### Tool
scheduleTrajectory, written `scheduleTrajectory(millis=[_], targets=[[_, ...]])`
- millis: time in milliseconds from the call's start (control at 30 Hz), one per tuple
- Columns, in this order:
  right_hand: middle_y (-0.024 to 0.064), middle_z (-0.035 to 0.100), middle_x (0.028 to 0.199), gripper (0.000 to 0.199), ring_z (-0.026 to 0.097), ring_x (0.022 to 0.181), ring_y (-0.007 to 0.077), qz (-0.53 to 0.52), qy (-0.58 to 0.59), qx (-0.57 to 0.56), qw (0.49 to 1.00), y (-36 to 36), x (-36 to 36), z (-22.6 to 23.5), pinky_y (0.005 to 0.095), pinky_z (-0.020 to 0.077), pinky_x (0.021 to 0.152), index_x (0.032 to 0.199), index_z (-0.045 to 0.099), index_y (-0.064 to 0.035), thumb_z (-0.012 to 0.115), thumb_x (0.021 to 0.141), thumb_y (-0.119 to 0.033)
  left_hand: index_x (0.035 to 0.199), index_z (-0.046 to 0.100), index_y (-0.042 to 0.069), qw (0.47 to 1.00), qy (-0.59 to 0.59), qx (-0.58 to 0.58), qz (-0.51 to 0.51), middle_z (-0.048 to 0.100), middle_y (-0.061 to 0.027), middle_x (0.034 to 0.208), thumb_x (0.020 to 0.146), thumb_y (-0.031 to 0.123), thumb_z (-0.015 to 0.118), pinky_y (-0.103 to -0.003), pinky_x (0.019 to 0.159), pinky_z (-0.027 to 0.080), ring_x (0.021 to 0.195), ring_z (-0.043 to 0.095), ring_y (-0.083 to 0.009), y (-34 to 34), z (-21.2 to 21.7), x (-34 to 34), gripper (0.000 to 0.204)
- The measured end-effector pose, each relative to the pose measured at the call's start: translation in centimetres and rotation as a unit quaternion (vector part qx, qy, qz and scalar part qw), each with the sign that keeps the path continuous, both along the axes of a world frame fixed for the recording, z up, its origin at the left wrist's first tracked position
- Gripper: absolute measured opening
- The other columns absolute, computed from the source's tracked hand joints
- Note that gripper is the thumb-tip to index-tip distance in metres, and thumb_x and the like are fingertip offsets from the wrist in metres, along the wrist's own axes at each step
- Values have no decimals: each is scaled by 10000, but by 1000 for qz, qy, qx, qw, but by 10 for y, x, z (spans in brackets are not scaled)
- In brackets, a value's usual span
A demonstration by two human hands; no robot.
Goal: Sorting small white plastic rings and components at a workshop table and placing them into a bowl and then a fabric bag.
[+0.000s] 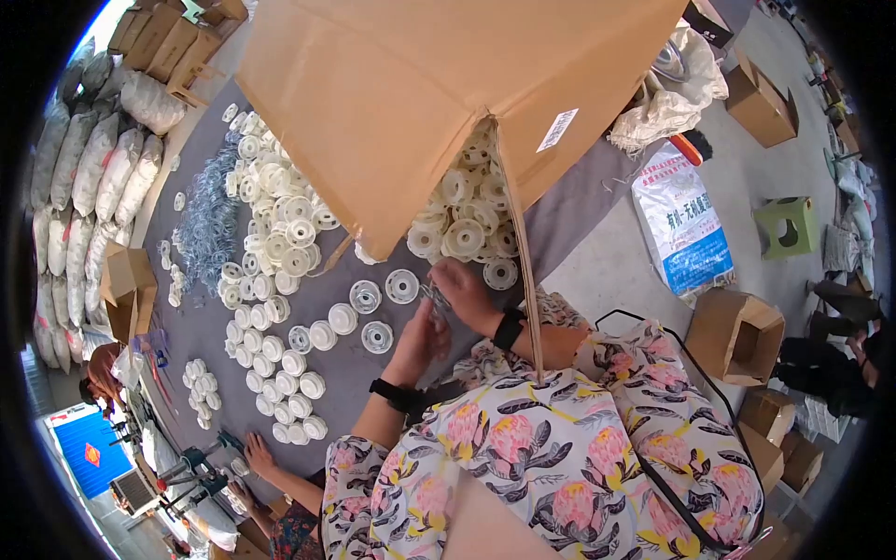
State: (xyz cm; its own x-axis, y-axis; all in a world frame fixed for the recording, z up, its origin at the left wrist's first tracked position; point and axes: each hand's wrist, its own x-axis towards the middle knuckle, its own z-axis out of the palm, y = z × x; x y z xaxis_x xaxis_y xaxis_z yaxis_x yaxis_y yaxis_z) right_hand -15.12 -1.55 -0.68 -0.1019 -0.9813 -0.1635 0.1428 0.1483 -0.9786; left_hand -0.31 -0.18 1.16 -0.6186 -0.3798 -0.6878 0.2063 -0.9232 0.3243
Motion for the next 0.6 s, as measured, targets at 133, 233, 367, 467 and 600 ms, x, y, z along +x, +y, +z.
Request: scheduleTrajectory(millis=[133, 233, 367, 467, 600], targets=[[-15, 552, 778, 220, 488, 683, 50, 10, -40, 79, 996, 3, -4, -20, 211, 398, 608, 884, 556, -39, 518, 891, -256, 770, 482, 62, 856, -322, -405, 17, 473, -13, 618, 858, 434, 541, -316, 466, 409, 533, 515, -197, 3, 6, -16, 386], [-24, 541, 772, 214, 475, 680, 47, 44, -66, 110, 991, 2, -5, -22, 209, 389, 601, 859, 556, -35, 530, 882, -246, 784, 492, 55, 728, -410, -546, -66, 468, -25, 600, 868, 429, 515, -308, 452, 402, 526, 508, -181, 1, 1, -13, 384], [-37, 511, 747, 168, 459, 663, 39, -19, -73, 102, 992, -3, 4, 7, 193, 382, 595, 888, 526, -51, 544, 876, -218, 763, 491, 55, 864, -323, -383, -49, 456, -31, 570, 876, 454, 474, -290, 410, 366, 481, 473, -158, 5, 5, -16, 415], [-41, 495, 732, 140, 449, 642, 32, -113, -31, -20, 993, -9, 5, 3, 182, 369, 564, 908, 503, -65, 545, 876, -194, 728, 486, 59, 979, -172, -113, 17, 456, -31, 554, 864, 487, 466, -279, 379, 341, 444, 451, -149, 4, 6, -16, 450], [-38, 480, 697, 125, 423, 573, 28, -228, -72, 85, 967, -19, -26, -10, 189, 343, 481, 894, 502, -89, 533, 885, -209, 713, 497, 47, 932, -295, -212, -17, 490, -42, 560, 813, 507, 534, -284, 389, 362, 458, 484, -161, -10, -6, 6, 472]])
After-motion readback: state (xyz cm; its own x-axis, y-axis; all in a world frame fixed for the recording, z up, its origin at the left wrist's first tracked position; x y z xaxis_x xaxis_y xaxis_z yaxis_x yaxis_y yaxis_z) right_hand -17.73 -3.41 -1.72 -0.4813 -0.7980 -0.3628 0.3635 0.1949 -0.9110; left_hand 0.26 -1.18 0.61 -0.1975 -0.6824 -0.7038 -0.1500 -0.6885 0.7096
